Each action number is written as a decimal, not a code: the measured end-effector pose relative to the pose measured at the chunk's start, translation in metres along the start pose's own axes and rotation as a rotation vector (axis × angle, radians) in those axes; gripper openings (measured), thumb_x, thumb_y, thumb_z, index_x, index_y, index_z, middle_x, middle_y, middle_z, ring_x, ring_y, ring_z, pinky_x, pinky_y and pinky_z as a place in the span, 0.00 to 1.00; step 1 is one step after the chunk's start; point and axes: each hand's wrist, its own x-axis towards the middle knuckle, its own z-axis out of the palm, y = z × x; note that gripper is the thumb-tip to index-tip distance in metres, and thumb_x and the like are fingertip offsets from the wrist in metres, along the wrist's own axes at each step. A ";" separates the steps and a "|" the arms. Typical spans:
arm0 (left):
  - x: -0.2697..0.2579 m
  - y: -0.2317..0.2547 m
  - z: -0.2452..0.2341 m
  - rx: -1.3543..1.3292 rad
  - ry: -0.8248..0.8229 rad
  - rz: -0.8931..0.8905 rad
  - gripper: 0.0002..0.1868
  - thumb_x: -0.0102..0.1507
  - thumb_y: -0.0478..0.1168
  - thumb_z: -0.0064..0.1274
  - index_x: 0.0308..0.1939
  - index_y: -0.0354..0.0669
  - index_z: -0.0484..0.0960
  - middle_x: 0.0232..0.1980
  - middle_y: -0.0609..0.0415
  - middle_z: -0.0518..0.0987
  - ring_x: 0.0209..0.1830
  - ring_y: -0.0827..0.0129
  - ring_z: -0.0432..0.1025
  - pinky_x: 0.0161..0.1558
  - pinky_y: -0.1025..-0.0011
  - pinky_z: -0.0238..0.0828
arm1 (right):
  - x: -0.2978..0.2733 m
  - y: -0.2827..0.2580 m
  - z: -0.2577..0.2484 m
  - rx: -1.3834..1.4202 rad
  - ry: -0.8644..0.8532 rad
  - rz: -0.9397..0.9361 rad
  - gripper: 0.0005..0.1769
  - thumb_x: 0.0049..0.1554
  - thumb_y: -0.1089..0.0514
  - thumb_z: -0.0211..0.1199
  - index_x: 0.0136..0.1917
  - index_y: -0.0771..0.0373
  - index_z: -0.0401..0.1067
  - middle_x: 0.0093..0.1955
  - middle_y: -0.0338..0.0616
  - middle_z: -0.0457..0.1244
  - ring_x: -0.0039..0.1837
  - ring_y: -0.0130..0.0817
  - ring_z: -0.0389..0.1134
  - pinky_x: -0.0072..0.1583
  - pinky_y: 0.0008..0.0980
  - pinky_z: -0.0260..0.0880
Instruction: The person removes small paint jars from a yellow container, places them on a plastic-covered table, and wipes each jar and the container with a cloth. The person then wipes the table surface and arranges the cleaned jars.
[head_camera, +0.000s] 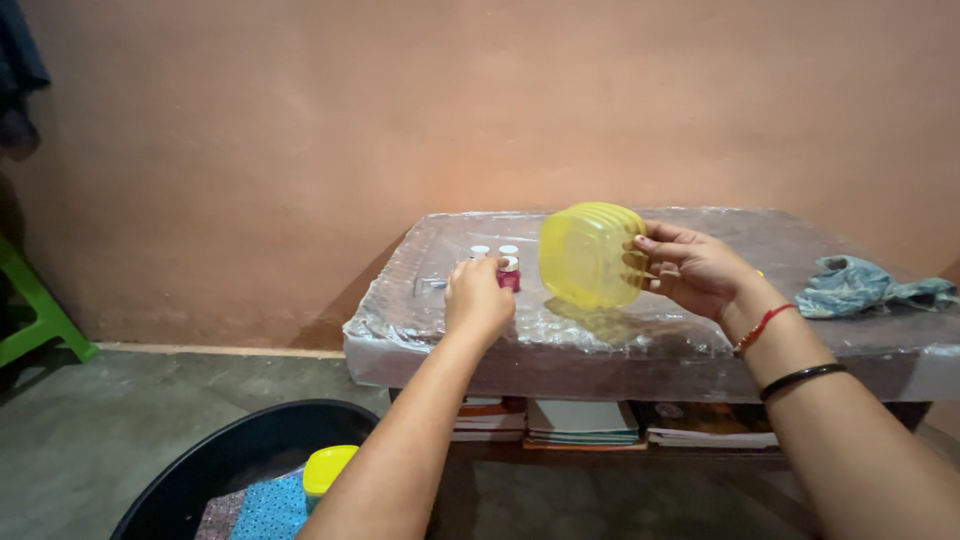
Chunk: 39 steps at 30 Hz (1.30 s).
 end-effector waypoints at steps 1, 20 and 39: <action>-0.001 -0.001 0.000 -0.034 0.009 0.005 0.17 0.57 0.40 0.58 0.50 0.45 0.85 0.54 0.46 0.81 0.62 0.51 0.69 0.64 0.55 0.63 | 0.000 0.000 -0.001 0.003 0.009 -0.007 0.15 0.63 0.61 0.55 0.62 0.61 0.72 0.52 0.39 0.67 0.55 0.32 0.69 0.59 0.43 0.70; 0.018 0.074 0.031 -1.350 -0.400 -0.585 0.42 0.51 0.49 0.70 0.62 0.33 0.67 0.57 0.41 0.77 0.56 0.54 0.77 0.50 0.52 0.80 | -0.030 -0.004 -0.046 -0.400 0.308 -0.148 0.22 0.61 0.59 0.58 0.69 0.60 0.70 0.69 0.50 0.65 0.67 0.42 0.68 0.70 0.41 0.68; 0.006 0.074 0.049 -0.870 -0.319 -0.291 0.55 0.40 0.41 0.77 0.66 0.40 0.61 0.56 0.44 0.79 0.55 0.60 0.77 0.53 0.64 0.77 | -0.042 0.007 -0.267 -1.685 0.872 -0.015 0.28 0.48 0.40 0.76 0.52 0.64 0.84 0.49 0.62 0.73 0.53 0.56 0.75 0.59 0.48 0.74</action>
